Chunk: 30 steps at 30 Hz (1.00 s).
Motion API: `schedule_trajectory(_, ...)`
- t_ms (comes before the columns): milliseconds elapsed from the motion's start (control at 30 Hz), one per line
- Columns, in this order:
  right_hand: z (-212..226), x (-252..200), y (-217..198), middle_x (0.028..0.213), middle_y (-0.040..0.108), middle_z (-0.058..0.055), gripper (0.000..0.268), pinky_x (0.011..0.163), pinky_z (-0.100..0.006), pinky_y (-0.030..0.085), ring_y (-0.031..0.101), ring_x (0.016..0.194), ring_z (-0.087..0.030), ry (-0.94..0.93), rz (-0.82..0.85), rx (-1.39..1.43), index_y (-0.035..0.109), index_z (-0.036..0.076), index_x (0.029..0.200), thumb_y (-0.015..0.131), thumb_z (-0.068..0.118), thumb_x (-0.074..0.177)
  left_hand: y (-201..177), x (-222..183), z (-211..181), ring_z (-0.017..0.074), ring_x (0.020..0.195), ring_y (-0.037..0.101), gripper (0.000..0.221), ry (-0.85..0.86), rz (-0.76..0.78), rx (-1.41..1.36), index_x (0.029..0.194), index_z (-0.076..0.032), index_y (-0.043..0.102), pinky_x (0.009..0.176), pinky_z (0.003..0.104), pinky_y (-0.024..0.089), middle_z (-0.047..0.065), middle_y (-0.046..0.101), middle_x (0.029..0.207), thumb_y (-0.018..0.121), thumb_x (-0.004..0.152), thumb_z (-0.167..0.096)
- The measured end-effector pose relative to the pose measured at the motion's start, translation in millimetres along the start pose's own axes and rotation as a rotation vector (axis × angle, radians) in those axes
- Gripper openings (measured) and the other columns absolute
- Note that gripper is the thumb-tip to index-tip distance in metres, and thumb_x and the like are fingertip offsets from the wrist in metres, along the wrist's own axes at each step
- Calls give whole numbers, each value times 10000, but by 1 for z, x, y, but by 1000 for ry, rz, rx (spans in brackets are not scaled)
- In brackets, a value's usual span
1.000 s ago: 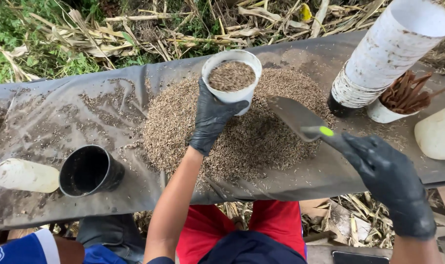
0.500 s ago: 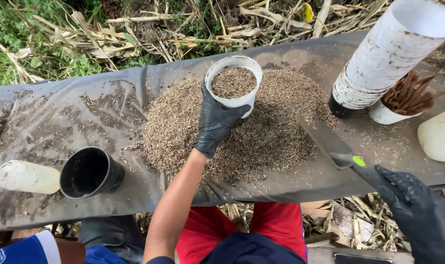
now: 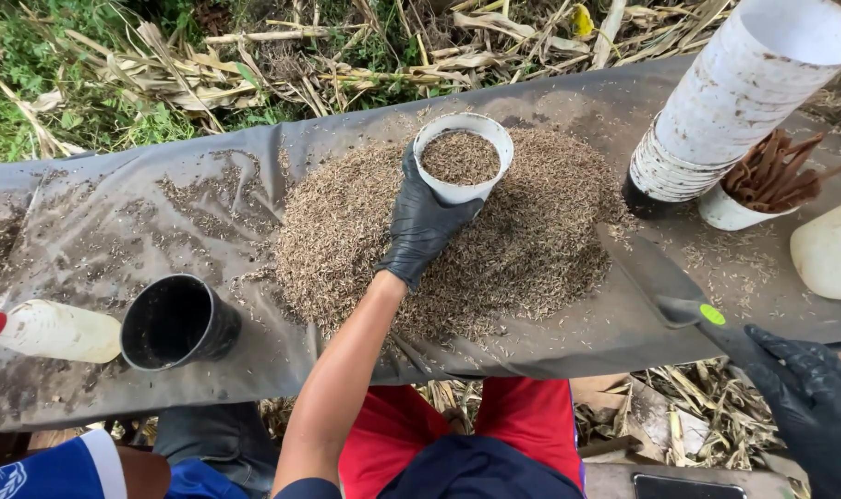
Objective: Mixing potting substrate and planting plant cuttings into plastic cups using a trowel.
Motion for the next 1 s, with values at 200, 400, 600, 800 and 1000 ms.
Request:
schedule_trajectory(200,-1,-17,16,1395,744,-189,541,978,-510,638,737,1045,-400,-517,-68,-641,711,158,1430,746,-134,976,0,-7,14,356,1285,593,1247,-51,10,87,1596,-176,94,977,481,556,169,558,1456,922,687,-386)
schedule_trajectory(400,-18,-10,40,1319,771,7,518,760,-344,706,758,969,-244,-324,96,-1081,662,282,1424,742,257,913,1,-17,9,362,1365,522,1385,36,14,-76,1621,-117,-110,1176,488,419,212,507,1495,925,721,-302)
schedule_trajectory(600,-13,2,14,1194,740,-229,415,742,-400,608,730,899,-331,57,-19,-483,738,83,1409,786,175,1007,-15,-37,-11,420,1446,429,1323,8,8,83,1609,-62,-133,1237,494,335,271,433,1544,881,778,-236)
schedule_trajectory(800,-32,-12,24,1292,599,-218,410,610,-378,574,635,1110,-343,-96,-121,-706,726,127,1403,830,246,1025,-22,-42,-22,402,1539,298,1285,43,-26,19,1622,-80,-93,1265,548,246,279,282,1650,885,803,-238)
schedule_trajectory(1000,-3,5,7,1121,675,-256,285,598,-366,507,650,750,-315,123,-25,-418,771,-8,1316,737,164,1091,-30,-60,-28,437,1512,333,1222,58,-20,192,1615,-82,-119,1246,556,302,336,269,1636,817,867,-322)
Point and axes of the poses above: each hand's wrist, its own x-axis towards the middle knuckle, its own y-axis out of the palm, z = x × y, the point moved 9 cm from there along x, towards the middle knuckle
